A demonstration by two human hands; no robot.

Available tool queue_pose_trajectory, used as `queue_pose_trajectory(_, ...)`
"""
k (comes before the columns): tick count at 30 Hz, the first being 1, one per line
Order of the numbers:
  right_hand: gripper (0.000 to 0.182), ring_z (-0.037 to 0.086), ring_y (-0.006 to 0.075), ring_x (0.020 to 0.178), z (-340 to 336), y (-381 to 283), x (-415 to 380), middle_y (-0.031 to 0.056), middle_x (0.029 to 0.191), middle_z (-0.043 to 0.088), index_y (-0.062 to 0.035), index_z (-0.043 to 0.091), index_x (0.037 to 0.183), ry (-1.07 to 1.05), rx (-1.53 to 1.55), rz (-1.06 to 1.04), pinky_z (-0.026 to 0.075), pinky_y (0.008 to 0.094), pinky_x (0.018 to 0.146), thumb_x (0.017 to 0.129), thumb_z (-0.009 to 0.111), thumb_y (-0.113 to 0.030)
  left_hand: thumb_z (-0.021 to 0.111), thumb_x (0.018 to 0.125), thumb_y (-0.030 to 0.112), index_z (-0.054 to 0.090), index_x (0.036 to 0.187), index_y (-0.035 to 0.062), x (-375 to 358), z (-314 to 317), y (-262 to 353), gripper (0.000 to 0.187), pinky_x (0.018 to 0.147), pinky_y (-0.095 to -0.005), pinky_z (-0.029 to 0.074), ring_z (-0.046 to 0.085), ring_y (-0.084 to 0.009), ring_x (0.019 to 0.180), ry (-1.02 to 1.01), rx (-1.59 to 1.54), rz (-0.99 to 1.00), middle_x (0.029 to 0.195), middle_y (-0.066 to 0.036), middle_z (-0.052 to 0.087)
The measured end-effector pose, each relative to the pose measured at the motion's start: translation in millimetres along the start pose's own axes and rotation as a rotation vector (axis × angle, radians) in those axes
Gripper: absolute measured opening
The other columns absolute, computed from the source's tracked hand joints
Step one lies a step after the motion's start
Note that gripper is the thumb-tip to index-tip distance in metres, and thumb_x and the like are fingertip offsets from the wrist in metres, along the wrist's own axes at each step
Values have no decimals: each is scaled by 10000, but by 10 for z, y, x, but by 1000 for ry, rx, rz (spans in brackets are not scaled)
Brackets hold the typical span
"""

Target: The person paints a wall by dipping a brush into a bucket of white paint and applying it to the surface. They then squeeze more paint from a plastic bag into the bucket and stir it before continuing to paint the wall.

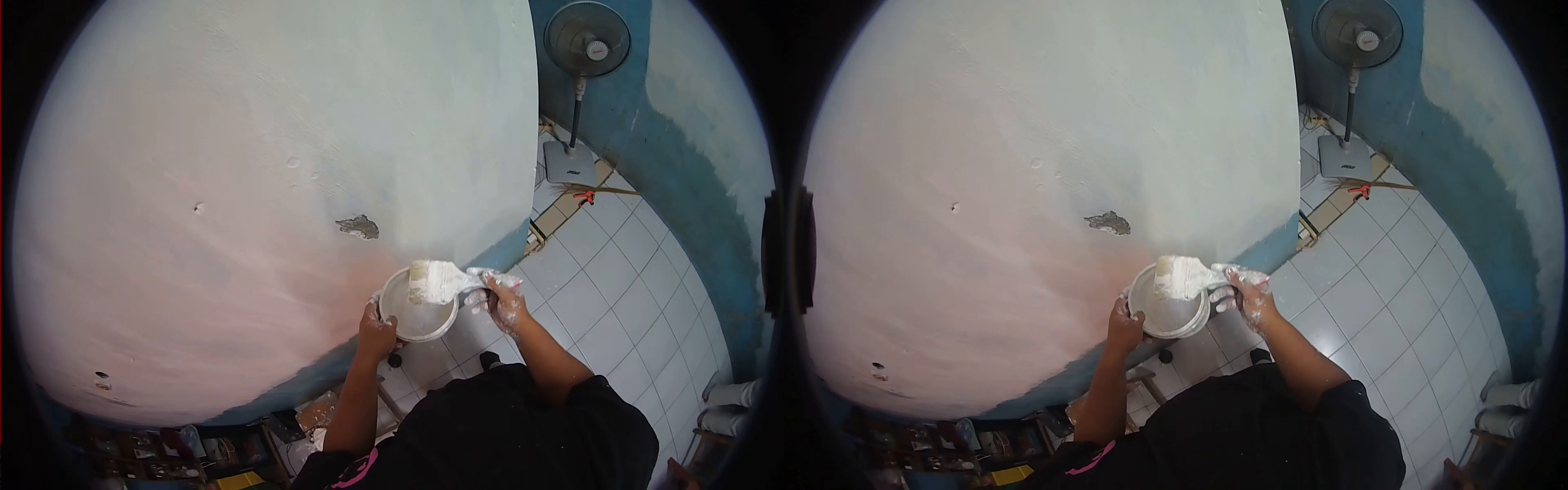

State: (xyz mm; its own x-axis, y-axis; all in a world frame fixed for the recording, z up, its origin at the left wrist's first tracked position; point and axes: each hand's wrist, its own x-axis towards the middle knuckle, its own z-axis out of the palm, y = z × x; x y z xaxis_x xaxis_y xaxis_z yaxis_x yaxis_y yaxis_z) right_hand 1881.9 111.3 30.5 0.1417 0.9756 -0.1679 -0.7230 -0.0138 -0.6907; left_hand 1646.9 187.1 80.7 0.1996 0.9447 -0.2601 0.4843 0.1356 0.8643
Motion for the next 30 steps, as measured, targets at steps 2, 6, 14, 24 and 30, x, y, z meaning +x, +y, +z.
queue_pose_trajectory(2, 357, 623, 215, 733, 6, -142, -32, 138, 957, 617, 20, 502, 1136, 11, 4, -30, 494, 273, 554, 885, 517, -233, 466, 784, -6, 374, 1216, -28, 53, 18, -80, 442, 413, -276, 531, 630, -231, 745, -11, 5, 89, 995, -160, 569)
queue_pose_trajectory(6, 354, 611, 202, 728, -22, -312, -73, 122, 924, 607, 23, 501, 1132, 47, 21, -157, 486, 261, 561, 873, 530, -216, 465, 767, -22, 354, 1236, -18, 93, 116, 45, 482, 447, -276, 543, 608, -219, 837, -56, -70, 99, 1069, -159, 538)
queue_pose_trajectory(14, 289, 629, 191, 732, -179, -397, -91, 120, 897, 613, 43, 528, 1097, 118, 64, -278, 520, 264, 547, 851, 581, -98, 472, 758, -38, 322, 1264, -15, 255, 377, 297, 528, 542, -273, 539, 585, -227, 914, -137, -112, 129, 1122, -172, 511)
queue_pose_trajectory(24, 325, 615, 224, 712, -211, -622, -166, 140, 898, 613, 54, 548, 1054, 189, -166, -305, 511, 287, 557, 825, 608, -168, 471, 723, -65, 352, 1261, -62, 397, 444, 427, 551, 949, -330, 385, 525, -278, 1102, -79, 97, 435, 1191, -236, 505)
queue_pose_trajectory(30, 249, 617, 262, 720, 79, -1085, -136, 113, 830, 617, -35, 633, 876, -261, -1259, -620, 505, 350, 657, 646, 649, -128, 491, 688, -50, 399, 1238, -80, 310, 409, 572, 559, 909, -347, 418, 553, -341, 1055, -70, 248, 477, 1111, -270, 550)
